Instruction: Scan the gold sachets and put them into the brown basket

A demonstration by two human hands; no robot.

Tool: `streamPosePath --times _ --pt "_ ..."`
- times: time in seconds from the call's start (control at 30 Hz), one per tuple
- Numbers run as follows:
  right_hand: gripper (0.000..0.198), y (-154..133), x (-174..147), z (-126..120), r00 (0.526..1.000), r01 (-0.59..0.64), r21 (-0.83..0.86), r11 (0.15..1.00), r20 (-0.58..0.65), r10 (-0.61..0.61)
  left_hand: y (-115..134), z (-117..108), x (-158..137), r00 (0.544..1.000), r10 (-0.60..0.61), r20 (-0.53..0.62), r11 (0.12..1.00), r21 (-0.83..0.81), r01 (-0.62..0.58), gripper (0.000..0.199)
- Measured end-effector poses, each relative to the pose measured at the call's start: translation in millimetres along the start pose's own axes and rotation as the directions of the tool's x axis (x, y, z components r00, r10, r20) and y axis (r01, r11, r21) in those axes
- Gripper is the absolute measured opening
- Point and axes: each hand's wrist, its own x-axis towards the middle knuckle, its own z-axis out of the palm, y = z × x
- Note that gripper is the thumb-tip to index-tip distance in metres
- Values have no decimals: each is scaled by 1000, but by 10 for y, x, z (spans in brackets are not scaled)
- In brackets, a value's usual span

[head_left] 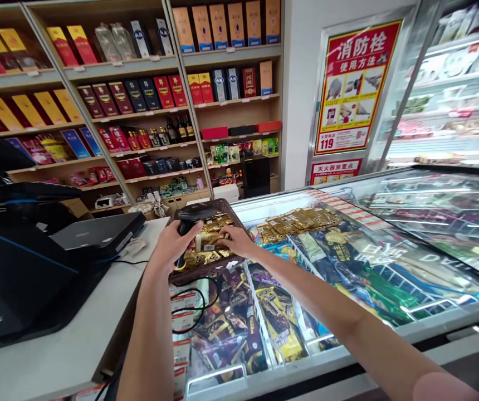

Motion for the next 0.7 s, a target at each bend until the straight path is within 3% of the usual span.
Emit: streamPosePath --times 0.1,0.27,0.4,0.57,0.7 --pt "19 60 -51 -92 992 -62 75 995 -103 69 21 53 1 1000 16 19 1000 -10 -15 56" --pt "16 99 -74 -101 985 -136 87 987 -99 144 -18 73 28 999 -20 40 1000 -10 20 56" --pt "15 129 -109 -166 947 -229 118 966 -201 249 -36 97 44 999 6 38 998 -61 -4 53" --pt "22 325 -158 -545 898 -308 240 921 -246 365 -64 275 86 997 59 -49 991 -117 -65 50" --pt "23 507 -170 -882 845 -432 321 843 -184 503 -63 517 65 995 90 48 995 -41 -88 48"
